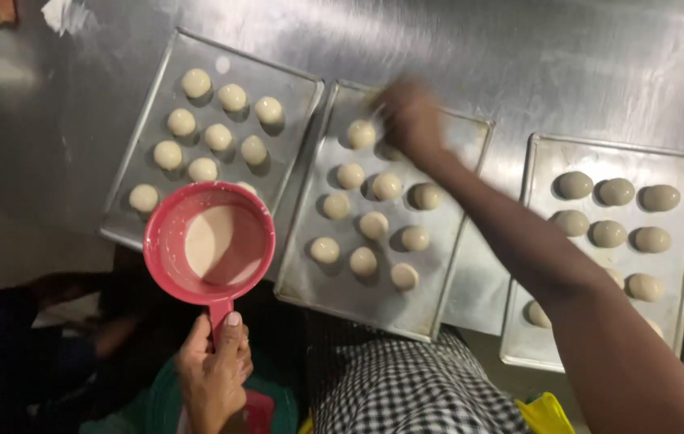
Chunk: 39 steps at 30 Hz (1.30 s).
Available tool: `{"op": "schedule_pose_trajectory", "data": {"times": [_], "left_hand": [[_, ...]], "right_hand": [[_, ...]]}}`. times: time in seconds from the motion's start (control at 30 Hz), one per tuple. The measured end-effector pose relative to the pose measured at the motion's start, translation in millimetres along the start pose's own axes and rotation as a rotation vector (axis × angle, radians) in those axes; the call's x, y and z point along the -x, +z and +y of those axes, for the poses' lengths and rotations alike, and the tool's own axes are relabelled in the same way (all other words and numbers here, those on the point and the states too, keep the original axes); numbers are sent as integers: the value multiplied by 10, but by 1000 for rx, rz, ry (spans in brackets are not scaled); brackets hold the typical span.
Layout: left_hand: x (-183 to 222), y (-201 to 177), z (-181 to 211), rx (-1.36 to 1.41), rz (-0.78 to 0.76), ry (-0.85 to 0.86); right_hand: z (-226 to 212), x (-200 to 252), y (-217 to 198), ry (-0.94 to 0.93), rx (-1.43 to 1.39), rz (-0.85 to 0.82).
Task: Apply egg wash or glaze to unbaked buns on baking sheets using a brush.
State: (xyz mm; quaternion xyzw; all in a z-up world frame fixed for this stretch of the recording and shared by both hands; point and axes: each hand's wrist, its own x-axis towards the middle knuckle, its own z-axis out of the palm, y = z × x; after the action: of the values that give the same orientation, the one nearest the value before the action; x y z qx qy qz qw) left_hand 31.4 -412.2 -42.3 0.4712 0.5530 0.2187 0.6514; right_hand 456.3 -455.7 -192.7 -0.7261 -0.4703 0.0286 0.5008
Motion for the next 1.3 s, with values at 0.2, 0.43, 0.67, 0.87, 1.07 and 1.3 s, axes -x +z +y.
{"op": "schedule_pose_trajectory", "data": {"times": [0.2, 0.43, 0.67, 0.87, 1.07, 1.3], "left_hand": [[379, 24, -356, -36, 59, -65], [800, -127, -762, -18, 18, 82], [778, -320, -997, 63, -16, 4], [1058, 50, -413, -17, 124, 72], [1015, -10, -434, 52, 50, 38], [713, 91, -474, -58, -33, 15]], "right_hand": [[-414, 728, -146, 92, -296, -150], [730, -228, -772, 70, -166, -138], [32, 1091, -204, 89, -262, -406], [-386, 1727, -573, 220, -588, -862], [287, 356, -1523, 272, -575, -157], [29, 2010, -705, -61, 241, -232]]}}
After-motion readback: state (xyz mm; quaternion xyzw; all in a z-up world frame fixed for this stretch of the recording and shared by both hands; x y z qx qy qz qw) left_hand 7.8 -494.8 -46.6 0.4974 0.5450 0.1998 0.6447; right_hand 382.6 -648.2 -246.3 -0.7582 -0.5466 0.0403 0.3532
